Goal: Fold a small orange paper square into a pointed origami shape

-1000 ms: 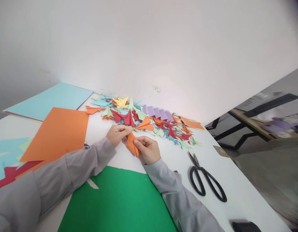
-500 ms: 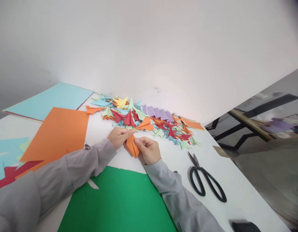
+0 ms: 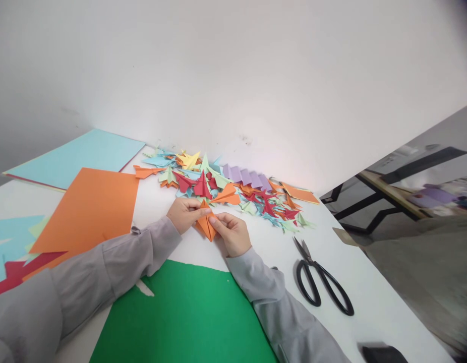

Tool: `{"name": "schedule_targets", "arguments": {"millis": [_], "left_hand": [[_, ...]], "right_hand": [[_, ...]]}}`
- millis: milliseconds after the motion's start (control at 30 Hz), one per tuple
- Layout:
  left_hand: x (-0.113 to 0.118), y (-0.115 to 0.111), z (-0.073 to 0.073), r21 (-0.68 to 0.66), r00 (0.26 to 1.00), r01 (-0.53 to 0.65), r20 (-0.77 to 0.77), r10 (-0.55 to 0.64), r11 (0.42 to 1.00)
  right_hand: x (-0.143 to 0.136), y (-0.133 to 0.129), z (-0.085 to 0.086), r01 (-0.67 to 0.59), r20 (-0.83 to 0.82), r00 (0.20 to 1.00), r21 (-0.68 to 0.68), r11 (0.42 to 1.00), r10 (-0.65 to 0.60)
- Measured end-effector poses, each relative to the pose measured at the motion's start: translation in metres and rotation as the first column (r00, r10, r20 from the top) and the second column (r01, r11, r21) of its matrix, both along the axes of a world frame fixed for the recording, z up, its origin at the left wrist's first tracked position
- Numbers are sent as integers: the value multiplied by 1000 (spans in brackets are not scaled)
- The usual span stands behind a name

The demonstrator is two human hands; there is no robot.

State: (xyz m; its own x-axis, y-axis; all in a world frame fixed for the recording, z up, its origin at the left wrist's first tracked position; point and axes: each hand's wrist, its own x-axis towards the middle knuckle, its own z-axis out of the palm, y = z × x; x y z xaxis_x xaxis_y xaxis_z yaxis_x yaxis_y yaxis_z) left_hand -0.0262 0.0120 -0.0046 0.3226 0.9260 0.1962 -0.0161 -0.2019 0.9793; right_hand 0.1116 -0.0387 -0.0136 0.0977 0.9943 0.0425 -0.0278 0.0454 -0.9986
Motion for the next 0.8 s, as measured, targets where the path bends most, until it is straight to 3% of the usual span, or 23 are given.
{"name": "schedule_targets", "arguments": {"millis": [133,233,467,633,800], "left_hand": [[1,0,-2,-71,993,97,76,-91,993],[2,0,-3,-116,977,180,134,-164,977],[3,-1,1,-141,995,-7,96,21,990],[3,-2,1,-124,995,-29,91,40,992],[4,-3,-2,-83,993,-38,110,47,996]], "right_hand": [[2,1,-3,38,47,998,13,999,-39],[3,1,-5,59,-4,998,21,998,-59],[1,1,-5,-50,-139,989,-3,999,49],[1,2,-7,-104,-197,975,22,994,106],[2,1,-8,-131,-141,981,13,991,132]]}}
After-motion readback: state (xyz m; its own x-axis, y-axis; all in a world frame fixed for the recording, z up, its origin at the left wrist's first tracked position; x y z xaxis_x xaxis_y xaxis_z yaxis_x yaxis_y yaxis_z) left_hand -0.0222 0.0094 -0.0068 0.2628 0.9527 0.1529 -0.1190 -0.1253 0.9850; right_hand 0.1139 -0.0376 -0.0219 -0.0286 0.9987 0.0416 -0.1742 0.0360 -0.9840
